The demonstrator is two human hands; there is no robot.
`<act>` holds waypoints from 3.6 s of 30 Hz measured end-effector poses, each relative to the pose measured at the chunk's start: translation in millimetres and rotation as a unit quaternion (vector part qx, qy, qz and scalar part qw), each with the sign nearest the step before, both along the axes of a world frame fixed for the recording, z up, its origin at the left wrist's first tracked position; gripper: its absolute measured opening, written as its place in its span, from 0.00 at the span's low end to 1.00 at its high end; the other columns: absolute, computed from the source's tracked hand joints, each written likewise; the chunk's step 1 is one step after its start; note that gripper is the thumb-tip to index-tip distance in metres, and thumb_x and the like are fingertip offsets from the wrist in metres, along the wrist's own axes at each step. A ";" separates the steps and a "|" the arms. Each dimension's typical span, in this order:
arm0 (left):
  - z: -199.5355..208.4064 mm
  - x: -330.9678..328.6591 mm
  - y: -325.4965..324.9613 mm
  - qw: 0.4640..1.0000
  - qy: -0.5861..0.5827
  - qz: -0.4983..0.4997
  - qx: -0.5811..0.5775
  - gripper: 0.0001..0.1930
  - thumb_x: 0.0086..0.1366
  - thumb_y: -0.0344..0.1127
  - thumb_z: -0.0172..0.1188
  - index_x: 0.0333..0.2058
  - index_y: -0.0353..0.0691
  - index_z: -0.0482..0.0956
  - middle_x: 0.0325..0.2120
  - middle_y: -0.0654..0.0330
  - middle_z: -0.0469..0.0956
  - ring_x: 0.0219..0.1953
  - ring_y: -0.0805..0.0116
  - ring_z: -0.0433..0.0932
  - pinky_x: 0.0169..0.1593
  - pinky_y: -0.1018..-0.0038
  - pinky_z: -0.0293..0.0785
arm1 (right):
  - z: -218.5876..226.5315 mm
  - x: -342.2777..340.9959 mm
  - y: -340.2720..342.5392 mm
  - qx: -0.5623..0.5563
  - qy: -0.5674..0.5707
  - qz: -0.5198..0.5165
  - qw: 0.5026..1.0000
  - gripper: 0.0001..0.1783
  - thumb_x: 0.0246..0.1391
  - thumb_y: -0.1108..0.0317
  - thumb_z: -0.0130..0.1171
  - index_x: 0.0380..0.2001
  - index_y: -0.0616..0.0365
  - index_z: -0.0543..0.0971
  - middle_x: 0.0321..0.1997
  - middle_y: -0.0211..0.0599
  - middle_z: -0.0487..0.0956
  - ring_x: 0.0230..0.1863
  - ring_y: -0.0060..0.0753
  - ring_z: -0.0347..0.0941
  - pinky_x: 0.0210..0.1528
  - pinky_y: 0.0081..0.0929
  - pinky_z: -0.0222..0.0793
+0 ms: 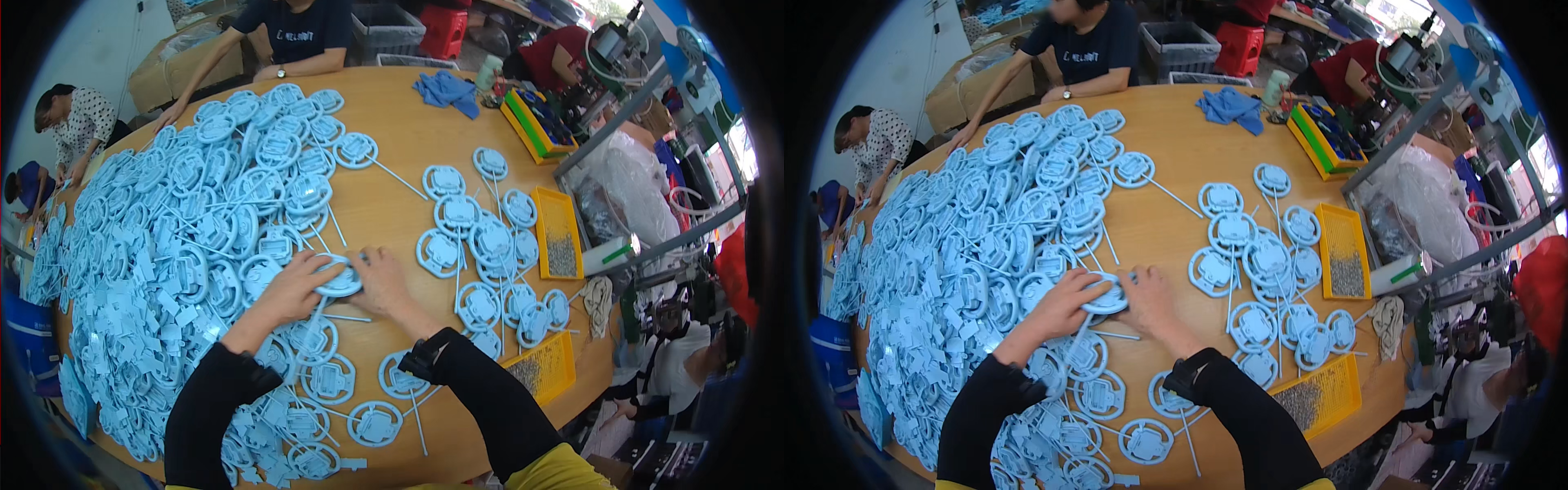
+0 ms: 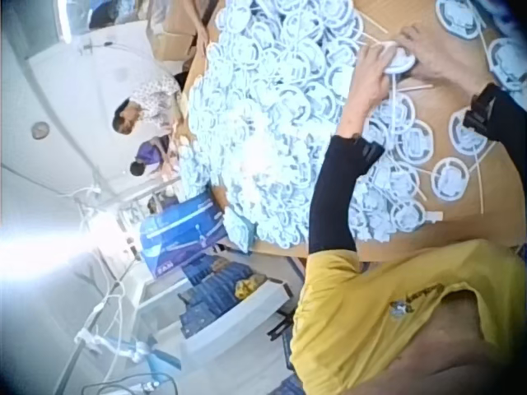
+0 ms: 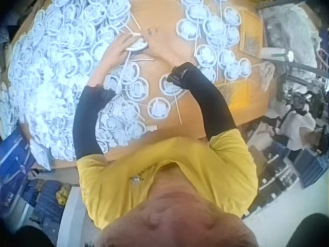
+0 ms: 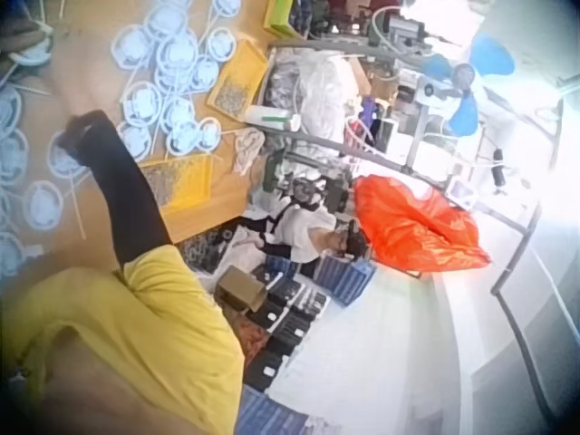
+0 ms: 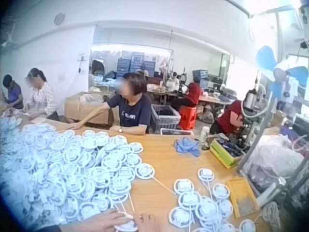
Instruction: Assembling and sorting blue plastic fan components in a manufacturing workshop.
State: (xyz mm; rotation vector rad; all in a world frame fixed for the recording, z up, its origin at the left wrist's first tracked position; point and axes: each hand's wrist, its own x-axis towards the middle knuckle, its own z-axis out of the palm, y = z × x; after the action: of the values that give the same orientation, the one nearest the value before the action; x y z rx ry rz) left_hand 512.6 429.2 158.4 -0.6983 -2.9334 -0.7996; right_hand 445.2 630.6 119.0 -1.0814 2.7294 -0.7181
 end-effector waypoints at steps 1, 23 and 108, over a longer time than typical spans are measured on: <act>4.6 10.0 -6.5 1.000 -0.005 -0.007 0.000 0.28 0.50 0.26 0.55 0.54 0.43 0.71 0.52 0.50 0.69 0.55 0.45 0.64 0.58 0.60 0.63 | 1.3 14.8 -3.2 0.000 -0.005 -0.007 1.000 0.45 0.30 0.49 0.73 0.55 0.51 0.67 0.47 0.44 0.69 0.48 0.52 0.65 0.50 0.52 0.61; 32.7 355.4 78.2 0.742 -0.172 0.629 0.159 0.24 0.65 0.43 0.54 0.46 0.23 0.73 0.42 0.48 0.77 0.36 0.65 0.76 0.39 0.69 0.73 | 44.6 -31.3 218.5 0.021 0.118 -0.241 0.963 0.53 0.33 0.45 0.72 0.63 0.49 0.60 0.67 0.48 0.57 0.68 0.58 0.47 0.60 0.68 0.49; 33.2 314.6 300.8 0.659 -0.215 0.570 0.442 0.23 0.67 0.37 0.51 0.57 0.31 0.63 0.53 0.49 0.68 0.52 0.57 0.68 0.54 0.63 0.67 | -54.4 -128.7 435.8 -0.266 0.055 -0.465 0.843 0.06 0.54 0.72 0.48 0.35 0.60 0.72 0.40 0.46 0.72 0.46 0.50 0.68 0.50 0.39 0.63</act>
State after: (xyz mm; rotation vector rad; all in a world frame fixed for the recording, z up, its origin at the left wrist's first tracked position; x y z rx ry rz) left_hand 827.2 730.0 191.6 1.3646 -1.9370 -1.9071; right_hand 316.5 1066.4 64.5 0.3235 3.1438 -1.6267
